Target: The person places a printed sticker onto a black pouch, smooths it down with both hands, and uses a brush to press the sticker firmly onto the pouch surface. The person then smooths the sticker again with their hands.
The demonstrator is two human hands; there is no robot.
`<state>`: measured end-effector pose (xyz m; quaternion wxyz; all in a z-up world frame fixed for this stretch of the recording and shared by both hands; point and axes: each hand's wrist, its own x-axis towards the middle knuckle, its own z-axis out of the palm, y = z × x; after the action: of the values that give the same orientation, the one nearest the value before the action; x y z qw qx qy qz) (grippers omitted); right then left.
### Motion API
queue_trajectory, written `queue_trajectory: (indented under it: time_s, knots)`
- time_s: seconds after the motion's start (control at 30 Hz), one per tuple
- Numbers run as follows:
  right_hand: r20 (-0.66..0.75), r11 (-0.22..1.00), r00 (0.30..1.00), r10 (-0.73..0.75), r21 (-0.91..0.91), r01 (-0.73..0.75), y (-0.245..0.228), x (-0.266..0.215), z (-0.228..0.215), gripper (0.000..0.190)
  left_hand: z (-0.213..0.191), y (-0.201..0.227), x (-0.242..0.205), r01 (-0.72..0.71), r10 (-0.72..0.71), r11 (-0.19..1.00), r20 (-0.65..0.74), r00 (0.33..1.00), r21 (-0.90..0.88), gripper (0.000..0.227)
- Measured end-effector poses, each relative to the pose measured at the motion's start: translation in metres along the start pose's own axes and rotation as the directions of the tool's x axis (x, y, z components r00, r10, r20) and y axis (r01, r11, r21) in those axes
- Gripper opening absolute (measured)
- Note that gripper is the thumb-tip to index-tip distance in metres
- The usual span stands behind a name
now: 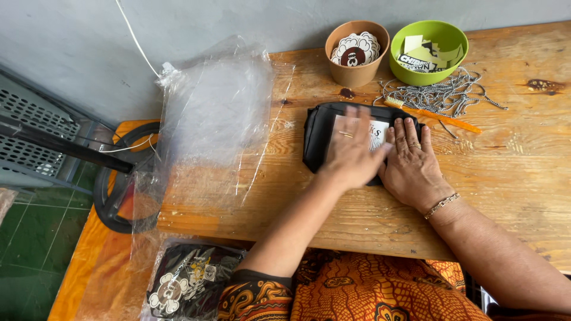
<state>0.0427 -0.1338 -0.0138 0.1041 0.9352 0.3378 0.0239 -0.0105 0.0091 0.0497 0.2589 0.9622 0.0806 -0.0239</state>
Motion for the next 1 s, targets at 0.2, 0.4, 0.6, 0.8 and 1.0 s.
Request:
queue_trajectory:
  time_s: [0.2, 0.4, 0.6, 0.8, 1.0]
  knots:
    - [-0.007, 0.998, 1.000, -0.006, 0.055, 0.007, 0.000, 0.000, -0.006, 0.080, -0.018, -0.019, 0.000, -0.072, 0.029, 0.955, 0.150, 0.988, 0.287, 0.066]
    - [0.019, 0.998, 1.000, -0.001, 0.068, -0.001, -0.004, -0.001, -0.015, 0.079, -0.027, -0.044, 0.004, 0.215, -0.195, 0.894, -0.089, 0.977, 0.394, 0.076]
    - [0.014, 0.993, 1.000, -0.011, 0.122, 0.009, 0.003, 0.000, -0.006, 0.084, -0.006, -0.036, 0.013, 0.022, -0.034, 0.931, 0.029, 0.999, 0.364, 0.068]
    - [-0.199, 0.993, 0.980, -0.002, 0.115, 0.026, 0.012, 0.006, -0.006, 0.074, 0.002, -0.054, 0.017, 0.072, -0.065, 0.919, -0.033, 0.997, 0.387, 0.075]
    - [-0.038, 0.853, 0.976, -0.216, 0.479, 0.207, -0.040, 0.008, -0.037, 0.096, 0.007, -0.056, 0.022, 0.088, -0.113, 0.910, 0.038, 0.993, 0.404, 0.064]
